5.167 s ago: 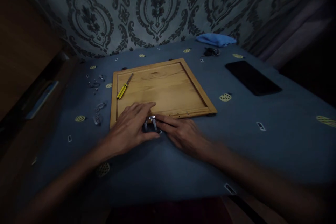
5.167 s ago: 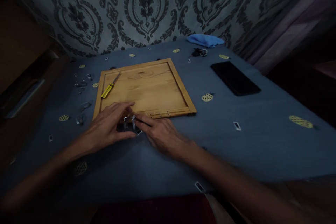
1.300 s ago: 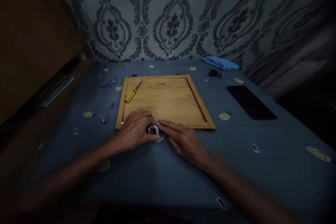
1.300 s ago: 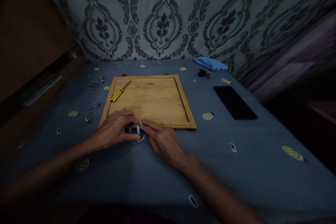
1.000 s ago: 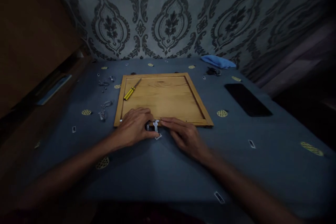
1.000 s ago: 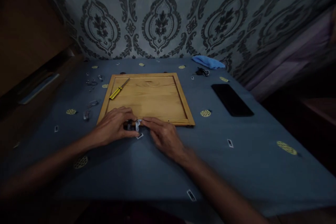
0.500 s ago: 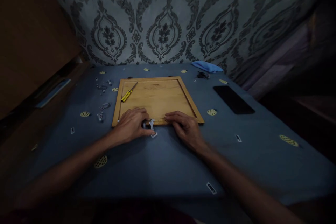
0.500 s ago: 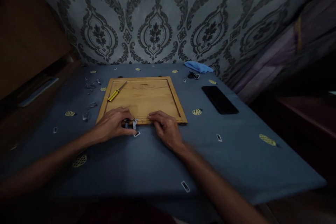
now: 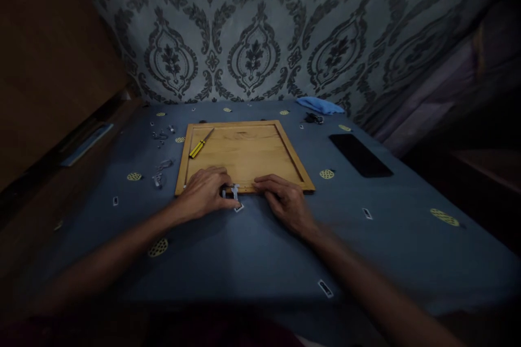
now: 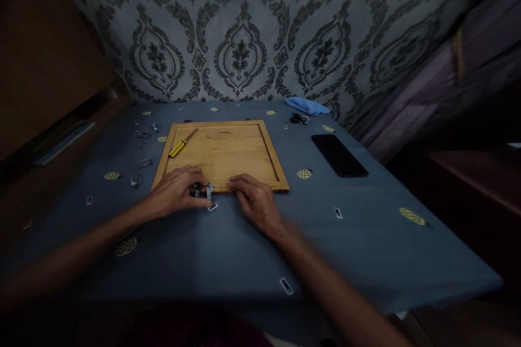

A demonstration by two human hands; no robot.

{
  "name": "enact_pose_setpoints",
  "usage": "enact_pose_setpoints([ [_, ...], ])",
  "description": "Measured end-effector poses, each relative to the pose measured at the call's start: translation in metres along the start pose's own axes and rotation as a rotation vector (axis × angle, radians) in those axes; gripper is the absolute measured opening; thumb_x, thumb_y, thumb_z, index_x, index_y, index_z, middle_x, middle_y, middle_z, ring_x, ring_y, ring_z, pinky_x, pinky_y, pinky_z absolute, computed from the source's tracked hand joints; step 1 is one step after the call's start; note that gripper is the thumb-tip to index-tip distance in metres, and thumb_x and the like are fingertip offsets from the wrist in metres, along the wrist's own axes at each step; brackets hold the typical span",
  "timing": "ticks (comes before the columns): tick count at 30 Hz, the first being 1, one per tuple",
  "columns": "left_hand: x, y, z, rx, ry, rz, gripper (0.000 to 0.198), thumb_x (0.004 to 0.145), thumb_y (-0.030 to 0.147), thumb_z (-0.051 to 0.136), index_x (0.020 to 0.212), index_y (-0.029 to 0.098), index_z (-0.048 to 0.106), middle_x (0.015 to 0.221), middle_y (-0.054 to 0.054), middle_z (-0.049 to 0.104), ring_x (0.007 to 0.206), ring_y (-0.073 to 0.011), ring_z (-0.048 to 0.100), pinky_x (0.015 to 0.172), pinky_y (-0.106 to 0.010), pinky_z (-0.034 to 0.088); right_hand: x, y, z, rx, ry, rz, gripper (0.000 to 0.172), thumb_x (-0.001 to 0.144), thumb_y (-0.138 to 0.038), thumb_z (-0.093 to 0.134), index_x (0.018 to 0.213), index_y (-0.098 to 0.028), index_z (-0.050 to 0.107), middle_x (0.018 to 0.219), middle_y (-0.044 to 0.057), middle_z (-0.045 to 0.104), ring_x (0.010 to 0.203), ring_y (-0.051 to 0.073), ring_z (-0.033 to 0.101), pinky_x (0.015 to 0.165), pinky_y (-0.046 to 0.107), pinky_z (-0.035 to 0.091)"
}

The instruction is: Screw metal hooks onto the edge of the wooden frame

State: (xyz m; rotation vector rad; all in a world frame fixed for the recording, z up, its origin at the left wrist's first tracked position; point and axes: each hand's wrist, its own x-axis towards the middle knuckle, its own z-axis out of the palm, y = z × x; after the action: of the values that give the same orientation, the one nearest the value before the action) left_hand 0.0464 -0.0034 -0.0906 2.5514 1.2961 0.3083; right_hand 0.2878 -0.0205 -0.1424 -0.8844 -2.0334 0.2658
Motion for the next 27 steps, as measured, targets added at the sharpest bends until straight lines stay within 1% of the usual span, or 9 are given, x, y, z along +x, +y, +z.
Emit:
enact_pose_setpoints([
  [7, 0.000, 0.000, -0.001, -0.017, -0.009, -0.001, 0.036, 0.082, 0.052, 0.081, 0.094, 0.020, 0.071, 0.096, -0.004, 0.068, 0.099, -0.0263, 0.064, 0.081, -0.034, 0.047, -0.002, -0.001, 0.001, 0.018, -0.023, -0.019, 0.035, 0.091, -0.003, 0.051, 0.107, -0.023, 0.075, 0.106, 0.008, 0.077, 0.096, 0.021, 0.076, 0.085, 0.036, 0.063],
  [10, -0.001, 0.001, -0.002, -0.024, -0.016, -0.001, 0.037, 0.081, 0.052, 0.082, 0.095, 0.019, 0.071, 0.095, -0.004, 0.068, 0.097, -0.0258, 0.064, 0.080, -0.034, 0.047, -0.002, -0.002, 0.001, 0.030, -0.034, -0.026, 0.035, 0.091, -0.004, 0.051, 0.110, -0.022, 0.075, 0.107, 0.008, 0.077, 0.097, 0.021, 0.076, 0.085, 0.037, 0.063],
  [16, -0.001, 0.003, -0.004, -0.033, -0.031, -0.011, 0.038, 0.081, 0.051, 0.083, 0.097, 0.018, 0.072, 0.095, -0.004, 0.067, 0.099, -0.0273, 0.064, 0.082, -0.036, 0.048, 0.000, -0.003, 0.001, 0.026, -0.044, 0.029, 0.033, 0.095, -0.008, 0.051, 0.115, -0.022, 0.073, 0.104, 0.008, 0.078, 0.097, 0.022, 0.076, 0.083, 0.037, 0.063],
  [19, -0.001, 0.006, -0.005, -0.038, -0.034, -0.020, 0.037, 0.080, 0.049, 0.084, 0.094, 0.018, 0.072, 0.095, -0.005, 0.068, 0.101, -0.0284, 0.065, 0.082, -0.036, 0.048, 0.005, -0.005, 0.001, 0.007, -0.048, 0.045, 0.031, 0.097, -0.010, 0.050, 0.115, -0.022, 0.073, 0.104, 0.008, 0.078, 0.096, 0.023, 0.076, 0.083, 0.037, 0.063],
  [23, -0.001, 0.009, -0.005, -0.050, -0.025, -0.033, 0.039, 0.078, 0.050, 0.086, 0.096, 0.019, 0.073, 0.099, -0.006, 0.070, 0.105, -0.0286, 0.066, 0.085, -0.037, 0.048, 0.024, -0.009, -0.002, -0.013, -0.114, 0.021, 0.031, 0.098, -0.012, 0.048, 0.114, -0.021, 0.073, 0.103, 0.009, 0.078, 0.094, 0.023, 0.076, 0.078, 0.035, 0.062],
  [27, -0.001, 0.009, -0.002, -0.082, -0.003, -0.037, 0.040, 0.076, 0.051, 0.087, 0.098, 0.020, 0.074, 0.105, -0.006, 0.072, 0.107, -0.0292, 0.066, 0.091, -0.039, 0.049, 0.062, -0.011, -0.006, -0.030, -0.289, -0.032, 0.031, 0.099, -0.016, 0.048, 0.115, -0.021, 0.073, 0.100, 0.008, 0.077, 0.082, 0.020, 0.076, 0.070, 0.031, 0.060],
])
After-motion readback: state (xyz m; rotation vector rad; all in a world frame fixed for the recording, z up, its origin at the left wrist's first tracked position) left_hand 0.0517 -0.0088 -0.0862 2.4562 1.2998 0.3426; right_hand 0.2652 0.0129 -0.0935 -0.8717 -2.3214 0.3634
